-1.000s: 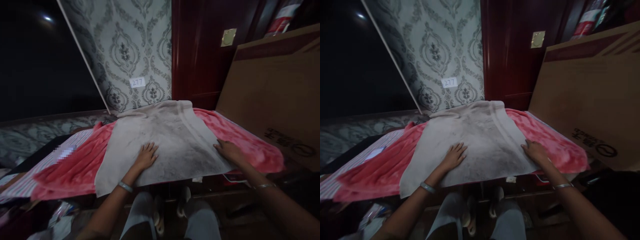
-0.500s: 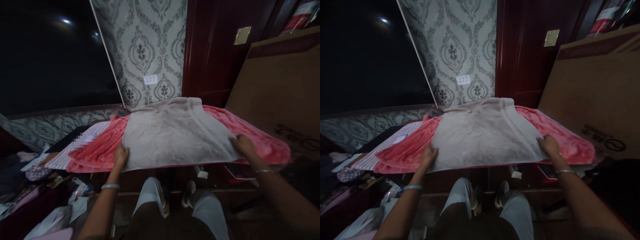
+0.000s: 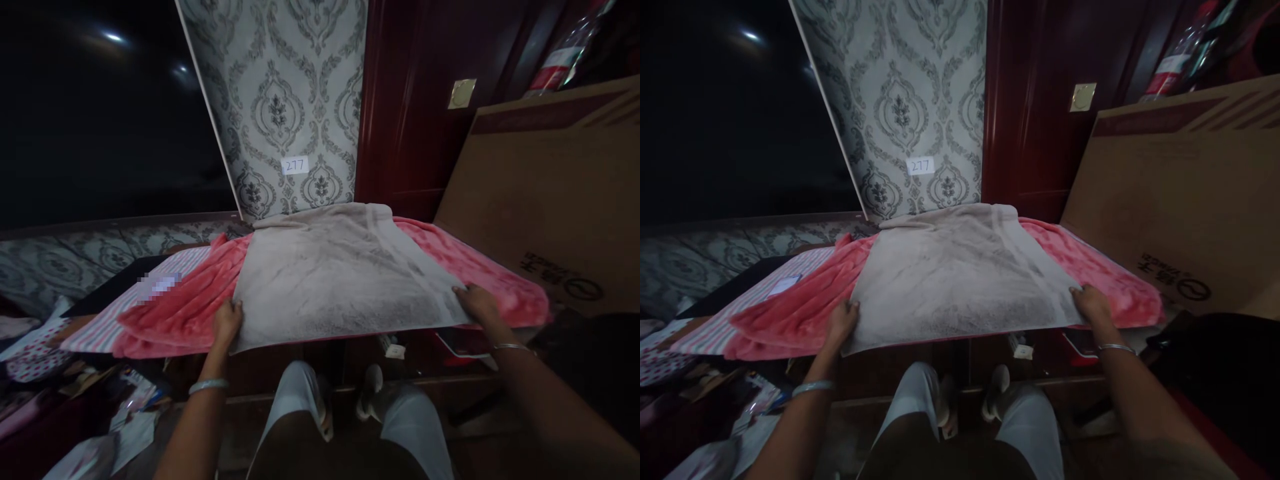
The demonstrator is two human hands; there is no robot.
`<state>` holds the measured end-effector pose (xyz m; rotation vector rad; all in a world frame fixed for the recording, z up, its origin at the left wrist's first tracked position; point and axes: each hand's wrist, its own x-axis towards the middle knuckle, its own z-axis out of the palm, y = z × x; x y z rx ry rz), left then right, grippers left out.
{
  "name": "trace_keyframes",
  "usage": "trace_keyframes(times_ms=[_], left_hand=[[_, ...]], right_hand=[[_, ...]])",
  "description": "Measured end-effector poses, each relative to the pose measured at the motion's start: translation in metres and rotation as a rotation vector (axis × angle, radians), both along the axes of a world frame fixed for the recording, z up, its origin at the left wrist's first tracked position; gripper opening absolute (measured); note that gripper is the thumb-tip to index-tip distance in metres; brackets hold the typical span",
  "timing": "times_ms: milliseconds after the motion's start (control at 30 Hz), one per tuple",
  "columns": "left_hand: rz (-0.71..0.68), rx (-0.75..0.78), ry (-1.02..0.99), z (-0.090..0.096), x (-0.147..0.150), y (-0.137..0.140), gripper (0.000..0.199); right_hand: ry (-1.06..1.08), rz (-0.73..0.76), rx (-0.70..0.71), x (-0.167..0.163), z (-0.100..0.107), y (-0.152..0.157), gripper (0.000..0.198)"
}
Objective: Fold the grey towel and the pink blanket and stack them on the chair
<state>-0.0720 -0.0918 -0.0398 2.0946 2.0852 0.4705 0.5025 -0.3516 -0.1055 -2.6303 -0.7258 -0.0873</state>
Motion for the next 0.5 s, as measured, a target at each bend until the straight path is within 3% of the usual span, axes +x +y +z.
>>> trace_keyframes(times_ms=[267,500], left_hand=[[0.018,0.002,-0.02,-0.004,-0.003,0.004,0.044],[-0.101,0.08,-0.129,-0.008,-0.018,0.052,0.037]], right_hand=[[0.026,-0.012,-0.1,-0.006,0.007,0.002,0.04],[0.091,0.06,-0.049,0.009,0.031,0.018,0.025]])
